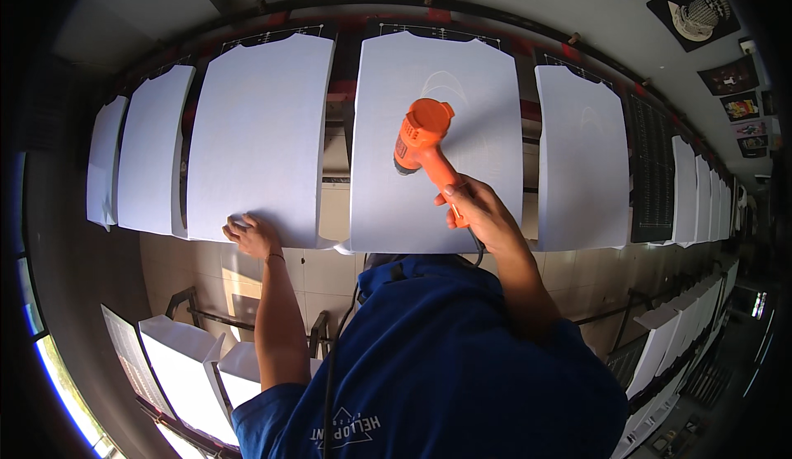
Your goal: The person uses an orange heat gun to apply heat to a white t-shirt laid flat on a work surface. They move the heat gun in circular motions over the center of the shirt while occasionally using their left hand to steady the fabric.
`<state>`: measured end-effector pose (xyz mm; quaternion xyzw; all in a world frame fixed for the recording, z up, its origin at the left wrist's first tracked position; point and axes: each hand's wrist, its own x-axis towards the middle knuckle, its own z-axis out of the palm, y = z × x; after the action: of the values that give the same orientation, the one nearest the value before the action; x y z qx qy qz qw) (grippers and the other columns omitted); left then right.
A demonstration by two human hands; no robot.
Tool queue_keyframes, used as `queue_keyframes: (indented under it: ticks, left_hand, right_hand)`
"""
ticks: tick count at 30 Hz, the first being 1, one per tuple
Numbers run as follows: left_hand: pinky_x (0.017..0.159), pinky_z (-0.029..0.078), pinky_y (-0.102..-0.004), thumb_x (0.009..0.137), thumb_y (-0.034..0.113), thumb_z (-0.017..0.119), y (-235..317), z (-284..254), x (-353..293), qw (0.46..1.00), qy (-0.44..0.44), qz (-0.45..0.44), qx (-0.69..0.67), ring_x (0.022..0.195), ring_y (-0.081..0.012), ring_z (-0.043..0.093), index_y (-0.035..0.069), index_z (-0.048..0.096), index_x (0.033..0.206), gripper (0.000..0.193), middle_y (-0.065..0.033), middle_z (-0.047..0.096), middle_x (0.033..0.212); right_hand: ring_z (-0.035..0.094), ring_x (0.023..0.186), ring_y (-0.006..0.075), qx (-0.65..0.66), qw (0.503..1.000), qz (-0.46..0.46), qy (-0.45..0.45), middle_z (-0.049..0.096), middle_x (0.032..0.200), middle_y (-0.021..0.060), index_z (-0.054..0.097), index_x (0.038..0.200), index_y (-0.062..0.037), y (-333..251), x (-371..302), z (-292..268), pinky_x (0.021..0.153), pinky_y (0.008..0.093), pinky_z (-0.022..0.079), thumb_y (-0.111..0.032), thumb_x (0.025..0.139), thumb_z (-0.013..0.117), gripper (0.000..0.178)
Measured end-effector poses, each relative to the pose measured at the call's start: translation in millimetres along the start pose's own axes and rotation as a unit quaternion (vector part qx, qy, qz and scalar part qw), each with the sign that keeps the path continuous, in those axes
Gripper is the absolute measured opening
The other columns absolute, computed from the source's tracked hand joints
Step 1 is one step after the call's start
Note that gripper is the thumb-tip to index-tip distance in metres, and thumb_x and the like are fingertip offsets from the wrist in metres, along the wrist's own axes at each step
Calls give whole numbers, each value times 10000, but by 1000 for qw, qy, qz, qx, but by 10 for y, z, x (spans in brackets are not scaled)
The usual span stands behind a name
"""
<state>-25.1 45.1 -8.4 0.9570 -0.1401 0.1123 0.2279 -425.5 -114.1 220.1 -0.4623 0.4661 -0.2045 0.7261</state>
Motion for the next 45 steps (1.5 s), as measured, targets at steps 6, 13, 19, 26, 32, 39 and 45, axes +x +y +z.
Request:
queue_keyframes:
  ticks: [6,13,19,26,32,39,45]
  left_hand:
    - [965,385,-478,965,383,397,2,-16,-9,1000,5,1,1,1384,-292,269,55,421,1355,511,-178,391,1416]
    - [988,375,-472,970,382,388,-13,-10,5,1000,-2,6,5,1386,-288,263,46,417,1357,514,-171,360,1435]
    - [964,411,-474,970,358,411,62,-96,-16,1000,-16,-6,8,1377,-291,282,39,414,1357,502,-179,368,1424]
    - [977,412,-468,968,353,425,80,-85,-9,1000,-5,-5,8,1364,-294,308,40,424,1351,495,-184,368,1424]
    - [986,399,-466,962,378,408,88,-105,-24,1000,-6,-14,14,1372,-295,296,55,434,1351,506,-182,371,1428]
    - [978,382,-482,958,394,404,31,-29,-4,1000,9,-9,-11,1383,-288,278,62,441,1346,512,-170,405,1412]
    - [985,363,-505,960,400,397,77,-90,-7,999,8,-19,-35,1386,-285,274,58,441,1340,513,-180,405,1407]
  right_hand:
    - [503,630,86,-3,999,-8,-48,582,921,80,519,1195,39,-16,133,201,583,244,435,-330,958,543,439]
    - [511,631,78,-24,999,6,36,594,910,62,539,1117,20,28,-193,-233,574,233,455,-333,951,542,391]
    - [528,627,99,-30,982,9,185,614,905,73,546,1159,20,117,-629,-718,582,253,465,-314,954,538,392]
    - [533,634,101,-20,968,-5,251,624,899,80,562,1116,23,130,-862,-914,592,259,473,-308,959,528,368]
    - [537,643,104,6,980,-14,198,611,927,89,534,1148,28,152,-670,-753,586,257,468,-298,952,549,380]
    - [522,636,88,-2,1000,21,20,594,908,68,539,1123,28,19,-250,-191,574,239,455,-331,943,555,402]
    - [520,625,100,-35,999,-7,-27,593,925,88,527,1148,42,20,18,210,568,249,438,-320,955,538,410]
